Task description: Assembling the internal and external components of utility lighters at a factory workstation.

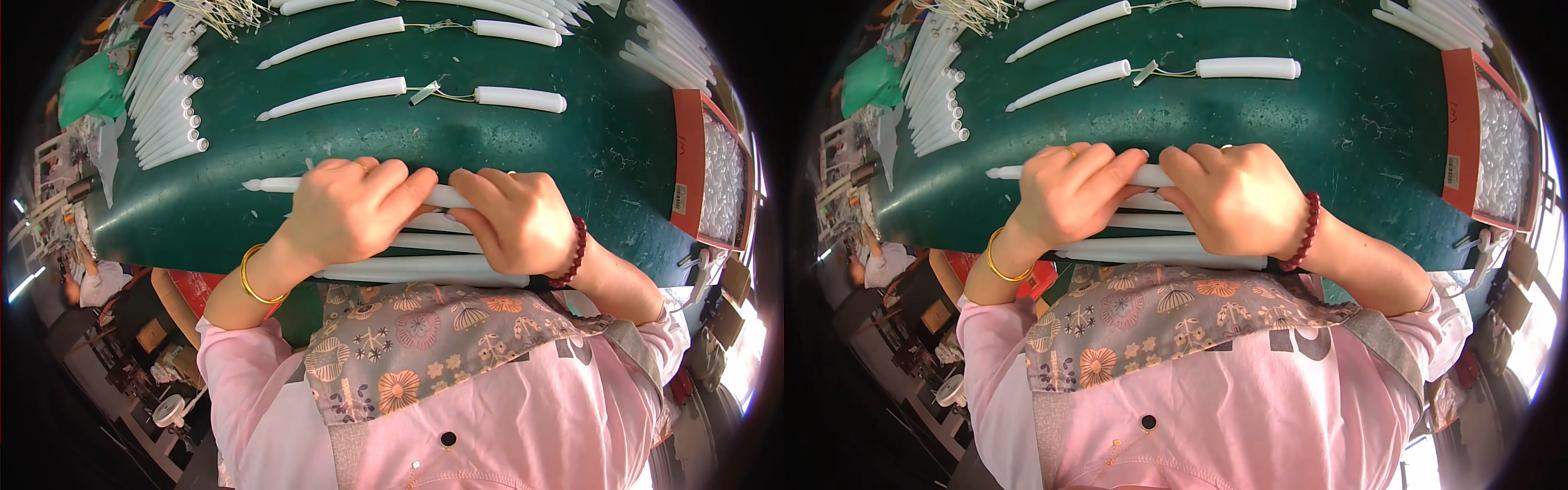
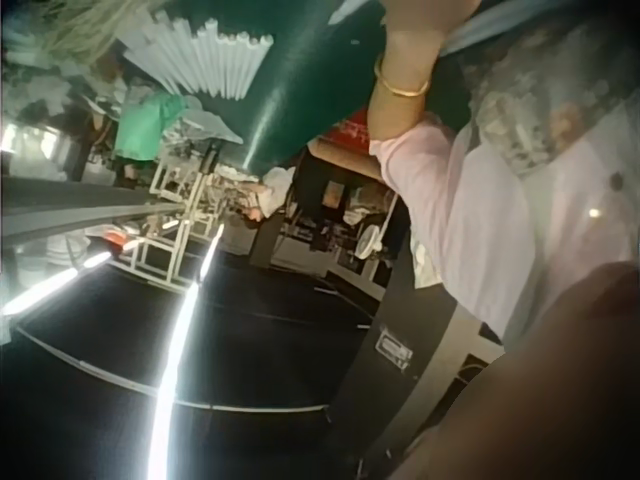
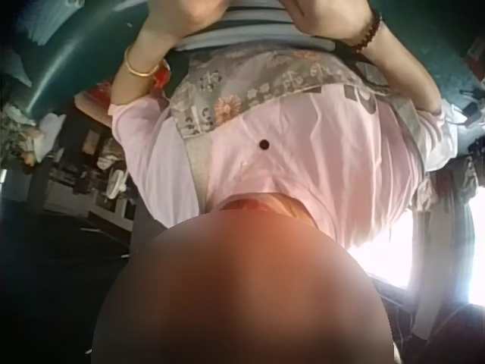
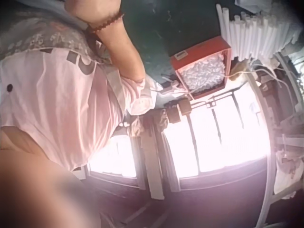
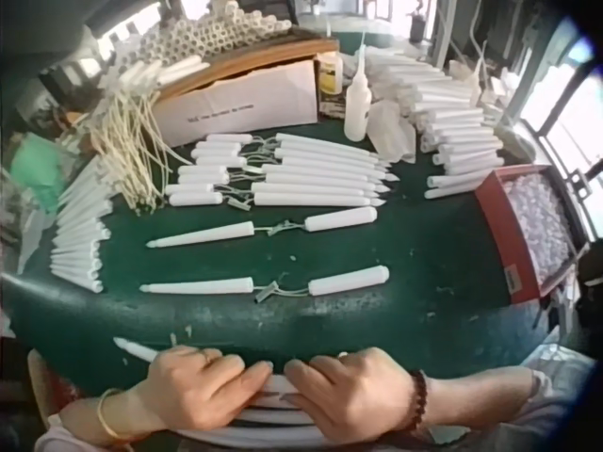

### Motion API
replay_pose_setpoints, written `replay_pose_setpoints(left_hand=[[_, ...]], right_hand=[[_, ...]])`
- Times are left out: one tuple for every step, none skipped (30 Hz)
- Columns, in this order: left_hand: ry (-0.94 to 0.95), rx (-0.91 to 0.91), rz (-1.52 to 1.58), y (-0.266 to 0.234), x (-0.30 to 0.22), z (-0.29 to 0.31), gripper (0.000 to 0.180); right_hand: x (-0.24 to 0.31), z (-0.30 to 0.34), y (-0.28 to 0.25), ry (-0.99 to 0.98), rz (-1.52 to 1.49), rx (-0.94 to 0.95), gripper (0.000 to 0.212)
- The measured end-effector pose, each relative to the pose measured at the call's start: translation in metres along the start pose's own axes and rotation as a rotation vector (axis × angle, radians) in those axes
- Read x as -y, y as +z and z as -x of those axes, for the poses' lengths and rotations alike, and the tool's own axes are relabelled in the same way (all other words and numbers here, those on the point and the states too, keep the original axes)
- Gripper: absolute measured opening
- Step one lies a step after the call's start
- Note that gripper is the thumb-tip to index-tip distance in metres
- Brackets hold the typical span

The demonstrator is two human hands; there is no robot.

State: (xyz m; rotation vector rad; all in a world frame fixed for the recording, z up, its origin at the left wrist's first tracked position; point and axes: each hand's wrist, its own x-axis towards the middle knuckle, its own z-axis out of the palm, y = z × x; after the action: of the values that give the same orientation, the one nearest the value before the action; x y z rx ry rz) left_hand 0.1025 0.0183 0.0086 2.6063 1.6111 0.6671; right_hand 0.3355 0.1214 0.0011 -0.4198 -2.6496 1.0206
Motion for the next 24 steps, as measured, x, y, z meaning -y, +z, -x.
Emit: replay_pose_setpoints(left_hand=[[-0.003, -0.012, -0.016, 0.002, -0.001, -0.001, 0.027], [-0.003, -0.012, -0.014, 0.003, -0.002, -0.001, 0.027], [0.005, -0.004, -0.021, 0.004, -0.002, -0.002, 0.026], [0.011, 0.004, -0.031, 0.005, -0.002, -0.002, 0.026], [0.01, 0.002, -0.031, 0.006, -0.001, -0.003, 0.026], [0.007, -0.007, -0.012, 0.007, -0.001, -0.004, 0.027], [0.004, -0.015, 0.005, 0.007, 0.0, -0.005, 0.028], [0.004, -0.015, 0.002, 0.007, 0.001, -0.006, 0.028], [0.02, -0.022, -0.008, 0.006, 0.003, -0.008, 0.029], [0.036, -0.033, -0.016, 0.006, 0.004, -0.01, 0.03], [0.039, -0.036, -0.018, 0.005, 0.005, -0.013, 0.03], [-0.039, -0.048, 0.026, 0.004, 0.004, -0.016, 0.031], [-0.117, -0.057, 0.072, 0.002, 0.002, -0.019, 0.031], [-0.204, -0.04, 0.144, -0.003, 0.001, -0.024, 0.032], [-0.204, -0.042, 0.144, -0.002, 0.002, -0.023, 0.032], [-0.195, -0.071, 0.134, -0.002, 0.007, -0.021, 0.032], [-0.187, -0.1, 0.126, -0.001, 0.011, -0.019, 0.032], [-0.218, -0.116, 0.128, -0.001, 0.012, -0.017, 0.032], [-0.219, -0.115, 0.128, -0.001, 0.013, -0.015, 0.032], [-0.235, -0.124, 0.141, -0.001, 0.015, -0.013, 0.03], [-0.25, -0.132, 0.154, 0.001, 0.016, -0.01, 0.029], [-0.271, -0.142, 0.17, 0.003, 0.016, -0.008, 0.03], [-0.271, -0.141, 0.172, 0.003, 0.015, -0.008, 0.03], [-0.274, -0.136, 0.158, 0.003, 0.013, -0.007, 0.03]], right_hand=[[-0.003, 0.001, 0.003, 0.002, 0.0, 0.001, 0.024], [-0.008, 0.003, 0.009, -0.018, -0.031, -0.045, 0.024], [-0.011, 0.004, 0.011, -0.038, -0.062, -0.091, 0.023], [-0.012, 0.003, 0.01, -0.039, -0.062, -0.089, 0.023], [-0.012, 0.001, 0.007, -0.04, -0.06, -0.084, 0.024], [-0.012, 0.0, 0.005, -0.041, -0.057, -0.079, 0.025], [-0.012, 0.0, 0.004, -0.043, -0.057, -0.079, 0.025], [-0.012, 0.001, 0.003, -0.05, -0.025, -0.101, 0.026], [-0.011, 0.001, 0.002, -0.058, 0.008, -0.124, 0.028], [-0.011, -0.002, -0.001, -0.059, 0.012, -0.125, 0.028], [-0.009, -0.006, -0.004, -0.064, 0.046, -0.161, 0.028], [-0.008, -0.009, -0.006, -0.071, 0.08, -0.198, 0.029], [-0.011, -0.011, -0.008, -0.072, 0.082, -0.198, 0.029], [-0.017, -0.016, -0.009, -0.085, 0.143, -0.259, 0.029], [-0.021, -0.019, -0.009, -0.099, 0.202, -0.32, 0.029], [-0.024, -0.021, -0.011, -0.101, 0.204, -0.321, 0.029], [-0.027, -0.022, -0.012, -0.092, 0.205, -0.303, 0.03], [-0.03, -0.022, -0.014, -0.082, 0.207, -0.284, 0.031], [-0.032, -0.021, -0.014, -0.07, 0.206, -0.265, 0.033], [-0.033, -0.019, -0.013, -0.044, 0.176, -0.244, 0.033], [-0.034, -0.02, -0.011, -0.043, 0.174, -0.243, 0.033], [-0.035, -0.02, -0.01, -0.055, 0.158, -0.257, 0.032], [-0.035, -0.02, -0.01, -0.067, 0.143, -0.27, 0.031], [-0.035, -0.02, -0.009, -0.065, 0.143, -0.27, 0.031]])
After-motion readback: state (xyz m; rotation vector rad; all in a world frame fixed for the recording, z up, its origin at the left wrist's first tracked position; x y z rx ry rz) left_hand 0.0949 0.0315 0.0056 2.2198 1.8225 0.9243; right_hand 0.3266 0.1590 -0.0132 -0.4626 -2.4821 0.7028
